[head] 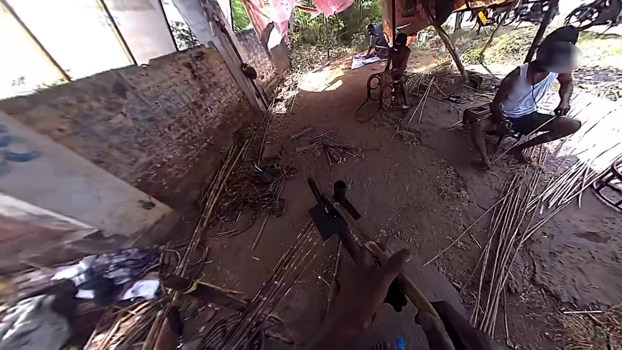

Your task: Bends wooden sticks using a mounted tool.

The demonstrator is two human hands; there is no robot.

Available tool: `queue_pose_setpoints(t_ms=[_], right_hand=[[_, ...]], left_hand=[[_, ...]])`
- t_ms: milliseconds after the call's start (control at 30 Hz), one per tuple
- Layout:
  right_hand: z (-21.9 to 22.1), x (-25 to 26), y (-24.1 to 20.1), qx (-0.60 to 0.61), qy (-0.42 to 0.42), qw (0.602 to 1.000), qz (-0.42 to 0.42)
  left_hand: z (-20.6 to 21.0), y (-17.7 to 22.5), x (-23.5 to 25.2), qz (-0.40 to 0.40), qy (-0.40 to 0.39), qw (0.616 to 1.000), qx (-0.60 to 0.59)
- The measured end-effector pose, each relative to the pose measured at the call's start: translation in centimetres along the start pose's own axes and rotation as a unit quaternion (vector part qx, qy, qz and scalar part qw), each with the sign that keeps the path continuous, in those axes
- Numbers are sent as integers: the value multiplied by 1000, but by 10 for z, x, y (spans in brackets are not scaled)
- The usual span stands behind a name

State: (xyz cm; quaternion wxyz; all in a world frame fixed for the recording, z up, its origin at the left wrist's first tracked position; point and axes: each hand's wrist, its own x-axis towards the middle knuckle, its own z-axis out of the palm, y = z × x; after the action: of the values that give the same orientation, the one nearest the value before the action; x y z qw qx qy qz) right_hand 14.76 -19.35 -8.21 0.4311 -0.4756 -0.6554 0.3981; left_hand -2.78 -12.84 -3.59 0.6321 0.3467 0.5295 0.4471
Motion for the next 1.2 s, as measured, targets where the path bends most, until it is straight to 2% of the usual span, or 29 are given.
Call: queue_pose_setpoints(t_ms=[133,267,333,433,533,600,733,867,967,1033,1100,1200], right_hand=[[-56,51,20,100,-46,994,25],[-98,130,44,137,-3,989,60],[-100,127,35,117,-26,992,39],[-54,61,15,71,-84,994,-6],[27,21,8,80,-45,996,14],[55,17,5,63,-7,998,18],[42,41,5,26,2,999,18],[-8,90,16,78,-31,995,56],[-40,126,16,99,-52,990,87],[-31,114,10,71,-68,993,66],[9,84,3,41,-60,997,35],[73,55,-5,63,-14,997,36]], left_hand=[[43,19,30,25,23,999,-21],[91,33,78,60,61,996,-38],[89,30,68,49,63,996,-32],[30,21,25,3,19,1000,13],[-19,6,-1,-33,62,996,50],[-30,1,-6,-39,85,994,59],[-22,10,10,-27,71,996,41],[22,23,39,13,80,996,34],[45,37,64,9,83,995,57],[33,31,51,5,83,995,54],[-1,27,32,-8,67,997,49],[-35,19,15,-26,105,993,43]])
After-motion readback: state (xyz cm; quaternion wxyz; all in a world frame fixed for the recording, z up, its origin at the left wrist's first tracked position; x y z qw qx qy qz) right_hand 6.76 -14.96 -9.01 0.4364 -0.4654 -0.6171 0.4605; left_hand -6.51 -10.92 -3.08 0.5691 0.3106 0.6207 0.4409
